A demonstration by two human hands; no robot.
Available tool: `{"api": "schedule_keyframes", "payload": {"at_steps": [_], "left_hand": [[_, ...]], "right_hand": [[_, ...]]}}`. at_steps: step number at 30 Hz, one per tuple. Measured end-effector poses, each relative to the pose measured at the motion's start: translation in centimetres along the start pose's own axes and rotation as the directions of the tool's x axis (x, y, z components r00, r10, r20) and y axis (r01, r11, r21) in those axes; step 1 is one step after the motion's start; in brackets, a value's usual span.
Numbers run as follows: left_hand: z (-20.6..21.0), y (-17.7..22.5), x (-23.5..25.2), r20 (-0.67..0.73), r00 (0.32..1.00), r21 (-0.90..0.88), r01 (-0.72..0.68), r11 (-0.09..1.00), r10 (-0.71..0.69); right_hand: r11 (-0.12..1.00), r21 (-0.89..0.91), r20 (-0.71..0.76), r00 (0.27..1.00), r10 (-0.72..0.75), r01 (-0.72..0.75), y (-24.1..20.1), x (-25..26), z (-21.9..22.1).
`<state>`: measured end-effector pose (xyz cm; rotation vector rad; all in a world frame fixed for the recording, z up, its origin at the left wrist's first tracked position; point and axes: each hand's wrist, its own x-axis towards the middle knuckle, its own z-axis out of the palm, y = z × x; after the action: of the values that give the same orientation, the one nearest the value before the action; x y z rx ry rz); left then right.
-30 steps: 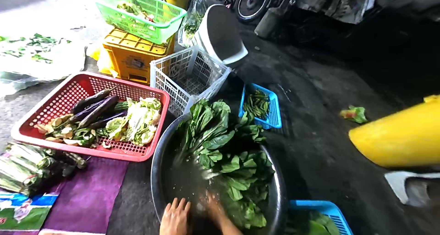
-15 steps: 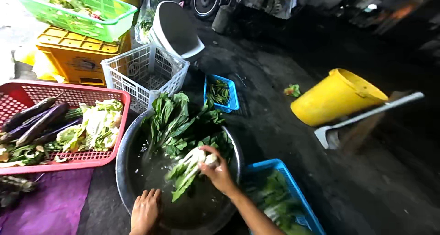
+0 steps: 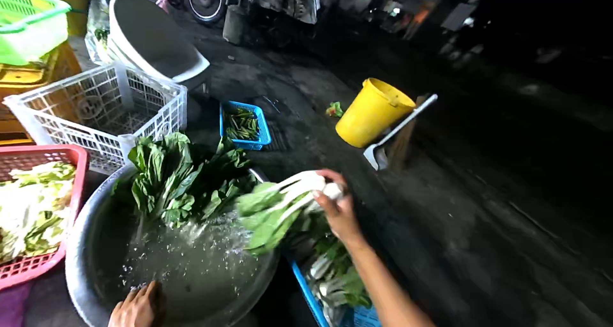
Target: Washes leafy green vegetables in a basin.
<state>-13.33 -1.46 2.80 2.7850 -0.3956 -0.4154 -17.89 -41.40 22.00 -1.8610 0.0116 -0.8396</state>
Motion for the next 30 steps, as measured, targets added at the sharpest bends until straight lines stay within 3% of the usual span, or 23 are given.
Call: {"api": "schedule_keyframes", "payload": {"at_steps": [2, 4, 6, 9, 12, 15, 16, 18, 19, 20, 21, 23, 24, 25, 26, 27, 28, 29, 30], "left_hand": [[0.0, 0.0, -0.2, -0.003, 1.0, -0.004, -0.003, 1.0, 0.003], [0.0, -0.1, -0.3, 0.013, 1.0, 0.032, 0.0, 1.0, 0.0], [0.3, -0.3, -0.2, -0.005, 1.0, 0.05, 0.016, 0.999, -0.015], [-0.1, 0.0, 0.0, 0.03, 0.998, 0.07, 0.044, 0.997, -0.046], [-0.7, 0.3, 0.1, 0.131, 0.988, 0.09, 0.07, 0.993, -0.082], [-0.5, 0.0, 0.1, 0.145, 0.987, 0.072, 0.062, 0.995, -0.072], [-0.4, -0.1, 0.1, 0.134, 0.989, 0.064, 0.06, 0.996, -0.068], [-0.4, 0.0, 0.1, 0.157, 0.985, 0.049, 0.07, 0.996, -0.077], [-0.5, 0.2, 0.2, 0.18, 0.98, 0.048, 0.079, 0.996, -0.086], [-0.5, 0.3, 0.3, 0.18, 0.979, 0.046, 0.085, 0.995, -0.091], [-0.4, 0.3, 0.3, 0.154, 0.984, 0.034, 0.083, 0.996, -0.087], [-0.1, 0.3, 0.3, 0.125, 0.989, 0.022, 0.078, 0.997, -0.08], [0.0, 0.4, 0.3, 0.131, 0.988, 0.02, 0.076, 0.997, -0.078], [0.0, 0.4, 0.2, 0.133, 0.988, 0.018, 0.072, 0.997, -0.074], [0.0, 0.4, 0.2, 0.122, 0.99, 0.016, 0.065, 0.998, -0.066], [0.0, 0.3, 0.1, 0.096, 0.994, 0.01, 0.052, 0.999, -0.053], [0.0, 0.3, 0.1, 0.069, 0.997, 0.001, 0.039, 0.999, -0.039], [0.0, 0.2, 0.1, 0.058, 0.998, -0.009, 0.03, 1.0, -0.03], [-0.1, 0.1, 0.1, 0.063, 0.998, -0.018, 0.026, 0.999, -0.025]], "right_hand": [[0.961, -0.242, 0.049, 0.991, -0.123, 0.131, 0.5, 0.3, -4.3], [0.882, -0.448, 0.112, 0.988, -0.107, 0.146, 1.8, -0.2, -7.5], [0.788, -0.606, 0.184, 0.983, 0.002, 0.112, 4.4, -1.5, -8.5], [0.603, -0.798, 0.23, 0.927, 0.297, 0.005, 9.8, -5.8, -6.8], [0.436, -0.899, 0.272, 0.748, 0.605, -0.026, 15.2, -12.6, -4.6], [0.302, -0.95, 0.311, 0.368, 0.876, 0.083, 17.4, -17.4, -2.2], [0.263, -0.957, 0.289, 0.282, 0.915, 0.126, 17.6, -17.7, -1.8], [0.197, -0.968, 0.223, 0.171, 0.96, 0.154, 17.2, -15.7, -2.0], [0.181, -0.973, 0.202, 0.149, 0.968, 0.141, 16.9, -13.6, -2.1], [0.197, -0.973, 0.217, 0.195, 0.957, 0.116, 16.2, -11.4, -1.9], [0.265, -0.96, 0.278, 0.329, 0.902, 0.084, 14.7, -9.4, -1.2], [0.554, -0.83, 0.436, 0.697, 0.569, 0.066, 11.0, -7.3, 2.9], [0.677, -0.722, 0.493, 0.792, 0.36, 0.142, 9.6, -7.3, 6.2], [0.758, -0.599, 0.562, 0.81, 0.167, 0.26, 8.9, -7.9, 9.9], [0.797, -0.474, 0.655, 0.755, 0.034, 0.375, 9.0, -8.8, 13.6], [0.809, -0.378, 0.759, 0.651, -0.007, 0.45, 9.5, -9.7, 17.2], [0.808, -0.351, 0.856, 0.513, 0.071, 0.473, 10.1, -10.2, 20.6], [0.793, -0.4, 0.9, 0.359, 0.246, 0.46, 10.8, -10.4, 23.8], [0.746, -0.482, 0.876, 0.279, 0.394, 0.46, 11.9, -10.4, 26.6]]}}
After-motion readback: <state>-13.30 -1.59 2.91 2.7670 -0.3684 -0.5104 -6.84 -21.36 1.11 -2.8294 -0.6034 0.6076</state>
